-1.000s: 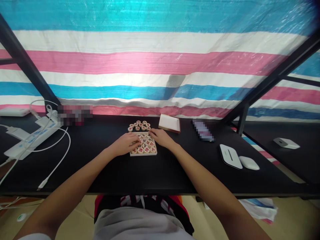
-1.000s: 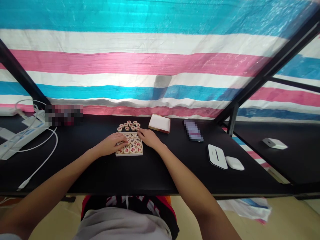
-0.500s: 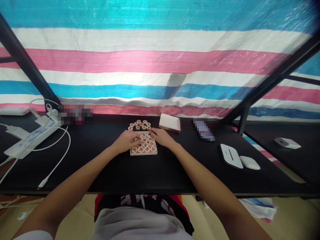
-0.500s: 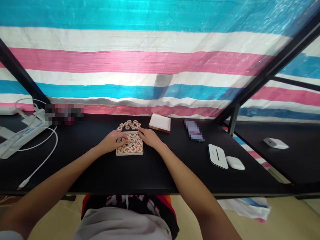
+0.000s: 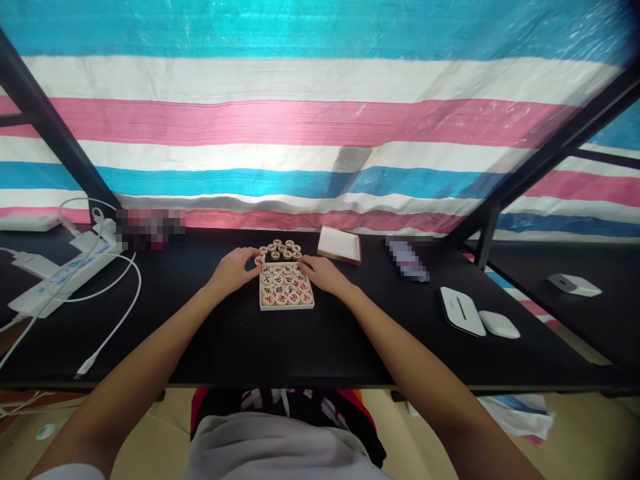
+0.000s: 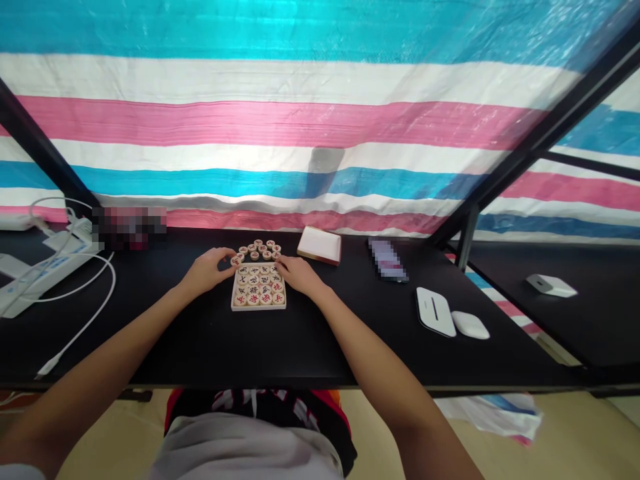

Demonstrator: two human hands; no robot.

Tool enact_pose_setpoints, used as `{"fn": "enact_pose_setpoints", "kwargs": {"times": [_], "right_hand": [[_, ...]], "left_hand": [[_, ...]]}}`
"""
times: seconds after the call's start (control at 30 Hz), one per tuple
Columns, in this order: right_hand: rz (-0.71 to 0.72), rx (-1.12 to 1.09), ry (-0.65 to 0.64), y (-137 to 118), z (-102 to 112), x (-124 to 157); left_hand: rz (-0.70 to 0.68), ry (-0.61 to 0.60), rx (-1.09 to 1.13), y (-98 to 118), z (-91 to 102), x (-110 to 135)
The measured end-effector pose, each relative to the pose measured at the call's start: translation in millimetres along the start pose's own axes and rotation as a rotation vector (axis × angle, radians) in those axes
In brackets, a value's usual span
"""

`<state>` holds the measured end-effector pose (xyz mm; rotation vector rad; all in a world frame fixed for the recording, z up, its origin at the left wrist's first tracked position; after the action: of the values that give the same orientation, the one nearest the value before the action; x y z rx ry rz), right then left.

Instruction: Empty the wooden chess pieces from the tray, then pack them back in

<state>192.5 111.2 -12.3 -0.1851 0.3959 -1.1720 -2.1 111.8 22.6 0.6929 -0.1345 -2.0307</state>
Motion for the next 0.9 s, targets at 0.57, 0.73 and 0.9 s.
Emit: {"fn": "enact_pose_setpoints", "kwargs": {"times": [0.57,0.73,0.9], "right_hand": [[-0.002,-0.014,0.009,-0.2,1.0,0.2],[-0.007,-0.008,0.004,0.7,-0.1,-0.3],[0.005,-0.018,0.009,-0.1,0.7,0.6]], "left_hand": [[0.014,-0.14,0.022,-22.1,-18.7,-2.7],[-0.018,-0.182,0.001,-20.0,-22.9,-1.1],[-0.015,-0.176,0.074,-18.3,-25.1,-0.4]]}}
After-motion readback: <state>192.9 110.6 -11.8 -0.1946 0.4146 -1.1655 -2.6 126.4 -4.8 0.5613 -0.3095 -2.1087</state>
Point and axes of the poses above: each hand's wrist, its own x-axis away from the middle knuckle, its own z-axis out of the back of the hand, y = z × x, the point moved 8 cm from there along -x, towards the middle knuckle, and after that the axes turned 4 degrees about y, right-handed, at the moved point
